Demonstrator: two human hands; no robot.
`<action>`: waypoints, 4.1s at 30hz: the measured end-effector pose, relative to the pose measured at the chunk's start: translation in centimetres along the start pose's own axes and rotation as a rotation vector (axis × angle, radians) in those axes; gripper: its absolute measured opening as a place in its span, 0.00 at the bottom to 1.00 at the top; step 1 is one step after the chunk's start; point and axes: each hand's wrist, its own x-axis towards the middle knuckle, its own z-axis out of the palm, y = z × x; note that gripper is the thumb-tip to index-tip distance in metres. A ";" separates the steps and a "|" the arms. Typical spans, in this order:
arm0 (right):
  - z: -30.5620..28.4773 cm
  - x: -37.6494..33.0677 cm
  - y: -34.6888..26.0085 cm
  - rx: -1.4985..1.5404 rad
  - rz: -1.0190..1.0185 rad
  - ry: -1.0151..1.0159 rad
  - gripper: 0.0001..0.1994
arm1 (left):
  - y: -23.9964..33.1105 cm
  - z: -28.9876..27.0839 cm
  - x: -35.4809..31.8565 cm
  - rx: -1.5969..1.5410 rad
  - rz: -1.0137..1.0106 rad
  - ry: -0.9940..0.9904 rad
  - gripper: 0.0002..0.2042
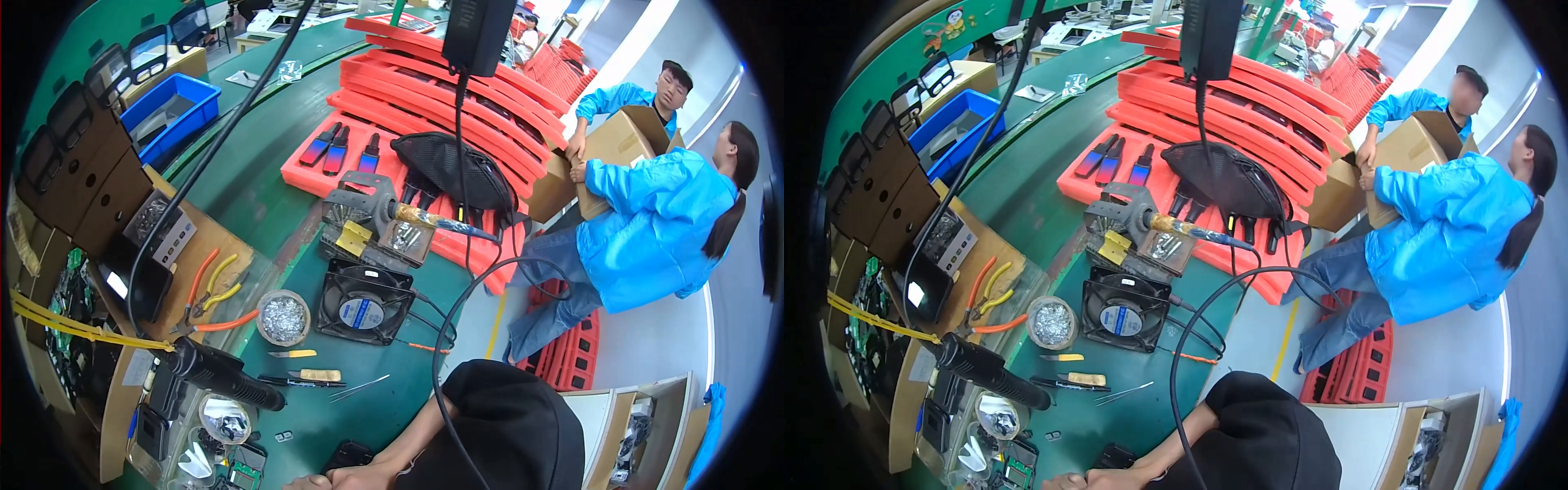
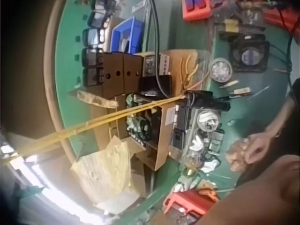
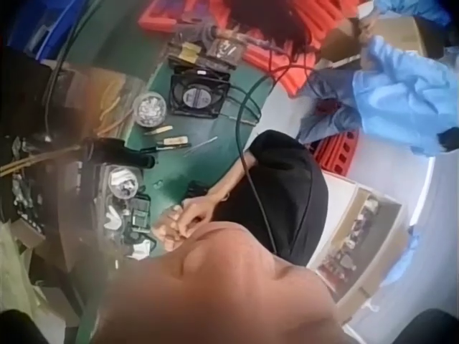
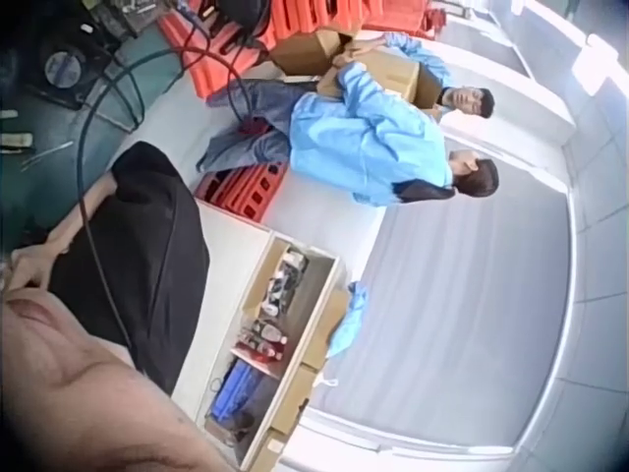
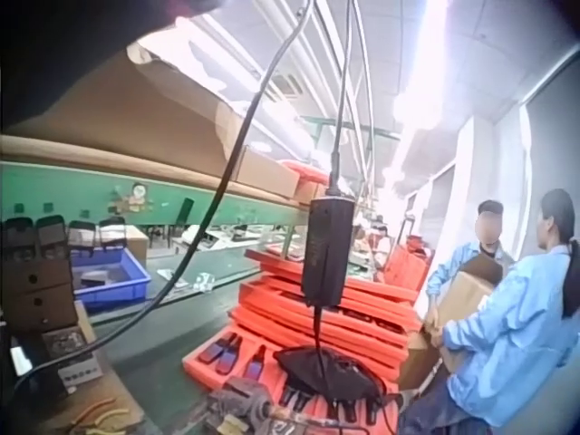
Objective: Assembling the internal and external components of a handheld electronic measurement device using an electric screwdriver.
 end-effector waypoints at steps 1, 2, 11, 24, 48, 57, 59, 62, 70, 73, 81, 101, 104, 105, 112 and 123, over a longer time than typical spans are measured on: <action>-0.1 -0.2 0.1 0.000 0.002 -0.002 0.09 | 0.3 -0.5 -0.1 0.070 -0.042 0.002 0.07; -0.1 -0.3 0.6 0.000 0.005 -0.003 0.09 | 0.7 -0.9 -0.3 0.140 -0.085 0.007 0.07; -0.1 0.6 0.3 0.006 0.005 -0.003 0.08 | 6.8 0.5 -0.2 0.716 -0.439 0.039 0.08; -0.3 0.6 0.2 -0.015 -0.020 0.005 0.08 | 0.5 -1.7 -1.7 -0.035 -0.036 -0.096 0.06; -0.5 2.1 0.3 -0.238 -0.073 -0.022 0.08 | 3.6 1.7 2.1 0.618 -0.511 -0.283 0.17; -1.5 3.2 0.1 -0.365 -0.105 -0.097 0.09 | 1.8 0.0 2.4 0.713 -0.377 -0.357 0.11; -1.6 3.1 -0.2 -0.343 -0.111 -0.117 0.09 | 3.5 -2.7 2.1 0.665 -0.324 -0.472 0.09; 0.6 0.6 -0.4 -0.315 -0.140 -0.064 0.08 | 4.9 0.1 2.1 0.664 -0.471 -0.579 0.05; 0.0 1.6 -3.9 -0.231 -0.178 -0.064 0.03 | 0.3 8.2 2.3 1.066 -0.580 -0.554 0.17; -0.3 -0.5 -5.0 -0.277 -0.149 -0.091 0.04 | 1.6 8.2 -1.1 1.188 -0.514 -0.457 0.17; -4.0 -7.1 -7.1 -0.246 0.106 0.014 0.05 | 7.3 8.8 -12.4 1.492 -0.224 0.043 0.13; -3.9 -16.8 -6.4 -0.600 -0.139 -0.021 0.04 | 36.9 -6.4 -32.4 2.590 -0.149 0.690 0.10; -5.6 -21.2 -5.1 -0.694 0.097 -0.062 0.07 | 39.1 -10.5 -28.7 2.634 -0.400 0.407 0.13; -6.6 -22.6 -3.9 -0.842 0.315 0.002 0.10 | 39.2 -11.1 -27.2 2.624 -0.453 0.362 0.13; -12.9 -32.9 12.2 -0.955 1.109 0.290 0.24 | 38.9 -15.1 -22.7 2.488 -0.780 0.205 0.15; -14.1 -35.7 31.2 -0.646 1.219 0.491 0.20 | 30.7 -21.5 -12.8 2.284 -0.791 -0.076 0.12</action>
